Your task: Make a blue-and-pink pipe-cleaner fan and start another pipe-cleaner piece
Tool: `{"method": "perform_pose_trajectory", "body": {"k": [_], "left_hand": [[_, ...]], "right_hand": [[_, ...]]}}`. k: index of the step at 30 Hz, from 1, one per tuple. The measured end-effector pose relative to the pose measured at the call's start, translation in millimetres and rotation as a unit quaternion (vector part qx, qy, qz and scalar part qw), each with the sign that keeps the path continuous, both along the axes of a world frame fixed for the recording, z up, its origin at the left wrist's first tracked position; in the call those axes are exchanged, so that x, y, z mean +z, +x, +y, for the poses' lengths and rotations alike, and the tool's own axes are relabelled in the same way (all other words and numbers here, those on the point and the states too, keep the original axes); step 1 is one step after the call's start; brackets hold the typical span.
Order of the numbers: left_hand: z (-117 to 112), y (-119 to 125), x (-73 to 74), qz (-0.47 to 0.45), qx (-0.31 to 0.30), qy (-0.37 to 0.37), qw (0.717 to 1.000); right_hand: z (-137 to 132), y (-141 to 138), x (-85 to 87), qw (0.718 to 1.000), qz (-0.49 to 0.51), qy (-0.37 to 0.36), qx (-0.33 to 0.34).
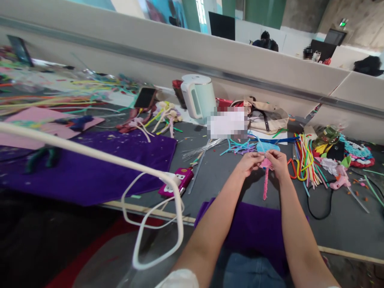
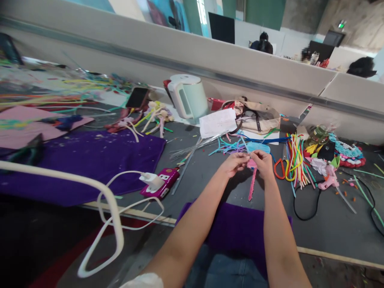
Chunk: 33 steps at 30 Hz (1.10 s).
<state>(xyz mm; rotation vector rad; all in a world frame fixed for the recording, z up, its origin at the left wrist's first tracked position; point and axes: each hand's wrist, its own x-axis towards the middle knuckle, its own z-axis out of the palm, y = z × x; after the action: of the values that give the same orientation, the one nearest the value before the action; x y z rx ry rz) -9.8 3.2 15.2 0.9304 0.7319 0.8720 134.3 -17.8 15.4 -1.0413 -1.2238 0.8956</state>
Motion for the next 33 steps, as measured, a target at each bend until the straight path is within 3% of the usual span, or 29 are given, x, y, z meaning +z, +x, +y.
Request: {"method": "perform_pose_trajectory", "body": {"k": [3, 7, 9, 12, 15, 18, 21, 23, 24, 26, 33], "left_hand": [[-3.9, 9.7, -1.9, 0.118, 0.112, 0.153, 0.975], [-13.3, 16.5, -1.2, 0.3, 0.195, 0.391, 0.848], [-17.2, 16.4, -1.4, 0.359, 0.196, 0.437, 0.801], [-19.1, 15.1, -3.0, 0.387, 0.192, 0.457, 0.778], [-16.5, 14.9, -3.6, 0.354, 0.196, 0.45, 0.796], [-11.0, 13.7, -1.6, 0.274, 0.205, 0.381, 0.859], [-4.6, 8.3, 1.8, 0.158, 0.151, 0.177, 0.96], [-1.6, 3.7, 3.7, 0.076, 0.073, 0.032, 0.994], [-0.9, 2.0, 4.4, 0.046, 0.04, -0.013, 0.998], [-1.3, 0.6, 5.3, 0.019, 0.021, -0.029, 0.999], [-6.6, 5.3, 2.9, 0.113, 0.11, 0.133, 0.979]], "right_hand": [[2.7, -1.6, -3.4, 0.998, -0.003, -0.025, -0.052], [4.2, -3.6, -5.8, 0.994, 0.037, -0.059, -0.085], [4.0, -4.3, -5.4, 0.993, 0.058, -0.069, -0.08], [4.2, -5.1, -5.2, 0.992, 0.076, -0.075, -0.073], [5.4, -5.9, -7.1, 0.992, 0.072, -0.075, -0.068], [6.5, -7.2, -8.9, 0.994, 0.045, -0.065, -0.071], [5.3, -9.1, -7.9, 0.998, 0.04, -0.035, -0.044], [3.6, -9.5, -6.3, 0.998, 0.059, -0.022, 0.0], [2.8, -9.2, -5.6, 0.997, 0.071, -0.021, 0.018], [1.9, -7.6, -5.1, 0.996, 0.084, -0.026, 0.031], [4.2, -3.8, -7.7, 0.999, 0.03, -0.017, -0.036]]}}
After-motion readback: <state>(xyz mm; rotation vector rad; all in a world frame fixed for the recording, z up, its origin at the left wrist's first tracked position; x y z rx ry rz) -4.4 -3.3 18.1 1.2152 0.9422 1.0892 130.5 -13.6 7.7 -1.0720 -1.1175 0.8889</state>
